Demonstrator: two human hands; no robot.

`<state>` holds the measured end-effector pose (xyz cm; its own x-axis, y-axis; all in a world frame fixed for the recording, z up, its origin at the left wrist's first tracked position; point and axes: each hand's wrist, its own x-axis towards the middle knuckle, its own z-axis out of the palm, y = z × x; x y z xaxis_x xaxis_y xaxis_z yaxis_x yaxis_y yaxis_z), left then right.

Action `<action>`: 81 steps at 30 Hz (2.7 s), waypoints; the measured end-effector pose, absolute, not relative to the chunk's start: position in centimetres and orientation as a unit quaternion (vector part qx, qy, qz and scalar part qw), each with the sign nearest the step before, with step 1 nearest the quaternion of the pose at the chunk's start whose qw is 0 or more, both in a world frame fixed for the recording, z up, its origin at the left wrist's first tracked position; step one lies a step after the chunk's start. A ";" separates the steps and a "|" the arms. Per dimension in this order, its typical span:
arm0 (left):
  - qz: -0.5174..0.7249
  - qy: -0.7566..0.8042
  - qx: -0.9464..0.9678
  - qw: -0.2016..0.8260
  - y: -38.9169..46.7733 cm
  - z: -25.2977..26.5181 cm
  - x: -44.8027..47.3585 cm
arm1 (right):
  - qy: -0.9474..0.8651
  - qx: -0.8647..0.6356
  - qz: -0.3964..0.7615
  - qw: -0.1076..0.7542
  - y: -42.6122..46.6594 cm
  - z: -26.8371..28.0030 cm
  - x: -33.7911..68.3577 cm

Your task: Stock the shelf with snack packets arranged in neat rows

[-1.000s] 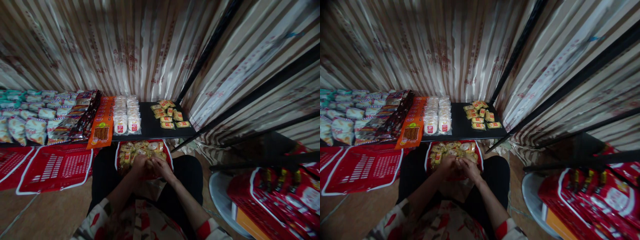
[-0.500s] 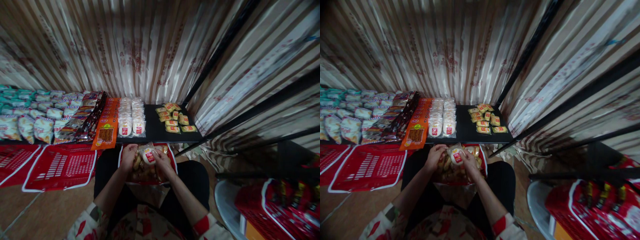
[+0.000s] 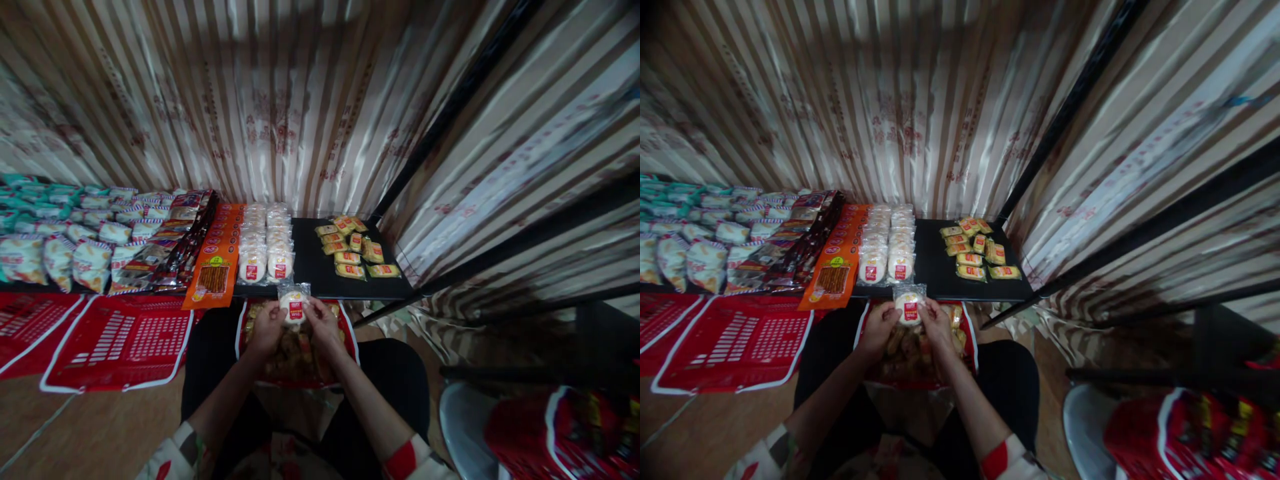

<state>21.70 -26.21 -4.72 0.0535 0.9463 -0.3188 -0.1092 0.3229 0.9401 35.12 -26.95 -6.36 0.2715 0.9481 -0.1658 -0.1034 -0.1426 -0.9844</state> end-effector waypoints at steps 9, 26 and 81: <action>0.385 0.637 0.570 0.349 -21.6 -5.0 21.0 | -0.516 -0.645 0.350 0.443 -21.7 -5.1 35.0; 0.345 0.639 0.675 0.130 -20.5 -7.7 20.6 | -0.613 -0.702 0.169 0.320 -18.4 -5.8 34.2; 0.107 0.569 0.725 0.373 -30.9 -12.0 25.0 | -0.649 -0.736 0.193 0.013 -32.9 -11.8 40.9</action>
